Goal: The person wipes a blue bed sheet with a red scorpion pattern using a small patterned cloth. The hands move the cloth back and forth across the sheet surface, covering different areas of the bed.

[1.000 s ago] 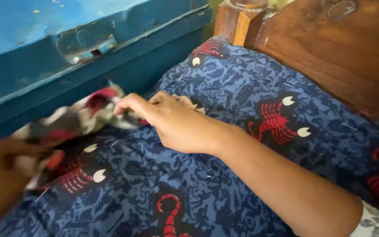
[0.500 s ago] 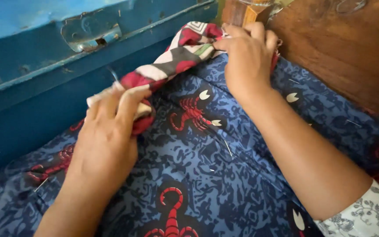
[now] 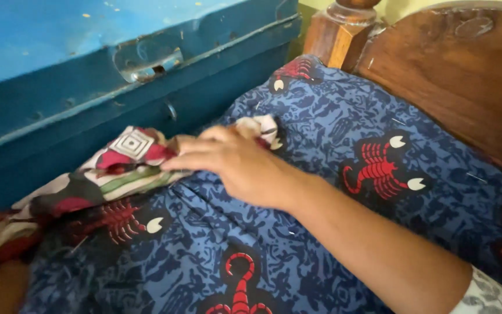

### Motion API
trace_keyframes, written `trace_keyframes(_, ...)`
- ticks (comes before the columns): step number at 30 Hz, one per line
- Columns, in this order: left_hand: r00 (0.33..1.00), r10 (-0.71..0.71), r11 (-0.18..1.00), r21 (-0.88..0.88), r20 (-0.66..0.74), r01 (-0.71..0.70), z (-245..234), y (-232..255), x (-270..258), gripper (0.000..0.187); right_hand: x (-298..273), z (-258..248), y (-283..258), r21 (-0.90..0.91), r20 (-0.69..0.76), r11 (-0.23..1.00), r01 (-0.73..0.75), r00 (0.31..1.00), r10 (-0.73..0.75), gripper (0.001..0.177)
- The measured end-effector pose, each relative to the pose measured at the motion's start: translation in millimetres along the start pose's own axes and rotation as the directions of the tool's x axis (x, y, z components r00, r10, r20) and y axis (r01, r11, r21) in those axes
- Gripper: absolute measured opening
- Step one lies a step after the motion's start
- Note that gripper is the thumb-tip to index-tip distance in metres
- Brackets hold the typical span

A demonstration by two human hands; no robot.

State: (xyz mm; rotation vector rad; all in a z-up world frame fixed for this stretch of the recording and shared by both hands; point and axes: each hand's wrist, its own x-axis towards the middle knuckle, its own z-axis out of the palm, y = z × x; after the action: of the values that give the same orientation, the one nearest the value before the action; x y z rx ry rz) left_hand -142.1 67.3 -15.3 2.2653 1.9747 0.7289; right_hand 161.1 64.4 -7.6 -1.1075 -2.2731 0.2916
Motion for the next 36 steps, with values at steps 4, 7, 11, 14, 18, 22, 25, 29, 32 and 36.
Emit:
trace_keyframes(4, 0.996, 0.066, 0.996, -0.063, -0.067, -0.070, 9.6, 12.1, -7.4, 0.059, -6.5, -29.3, 34.9, -0.353, -0.175, 0.922, -0.160, 0.979, 0.103, 0.059)
trace_keyframes(7, 0.975, 0.195, 0.979, -0.039, -0.107, -0.200, 16.4, 45.6, -7.2, 0.060, -17.6, -46.1, 62.9, -0.500, -0.392, 0.802, -0.328, 0.911, 0.128, 0.051)
trace_keyframes(11, 0.868, 0.449, 0.871, -0.113, -0.212, -0.478, 20.1, 70.7, -10.4, 0.053, -20.9, -48.7, 67.3, -0.636, -0.639, 0.608, -0.475, 0.766, -0.070, 0.035)
trace_keyframes(14, 0.875, 0.442, 0.884, -0.068, -0.198, -0.462, 5.8, 74.2, -11.4, 0.044, -25.7, -46.6, 74.1, -0.654, -0.525, 0.642, -0.400, 0.851, -0.006, 0.050)
trace_keyframes(18, 0.944, 0.323, 0.944, -0.046, -0.062, -0.326, -17.0, 44.9, -9.2, 0.040, -19.1, -23.4, 58.7, -0.486, -0.369, 0.817, -0.311, 0.920, 0.131, 0.052)
trace_keyframes(22, 0.997, -0.004, 0.999, 0.040, 0.077, 0.001, -47.5, 14.2, -25.1, 0.038, -0.4, 0.4, 21.0, -0.322, -0.250, 0.930, -0.180, 0.963, 0.100, 0.052)
trace_keyframes(25, 0.996, -0.085, 0.996, 0.022, 0.006, 0.085, -52.5, -42.8, -48.5, 0.035, 18.7, 46.3, -19.2, -0.219, -0.292, 0.948, -0.229, 0.943, 0.160, 0.057)
trace_keyframes(29, 0.968, 0.018, 0.997, -0.065, -0.252, -0.035, -21.5, -117.3, -50.8, 0.028, 45.1, 85.3, -77.8, -0.091, -0.349, 0.993, -0.080, 0.936, 0.044, 0.055)
trace_keyframes(32, 0.898, 0.115, 0.990, -0.024, -0.424, -0.138, -2.0, -177.7, -83.4, 0.021, 53.9, 75.5, -67.2, -0.150, -0.092, 0.988, -0.024, 0.996, 0.010, 0.056)
trace_keyframes(36, 0.909, 0.195, 0.965, 0.237, -0.368, -0.111, -54.2, -56.5, -53.3, 0.034, 36.4, 46.8, -11.8, -0.379, -0.257, 0.925, -0.027, 0.963, -0.078, 0.062)
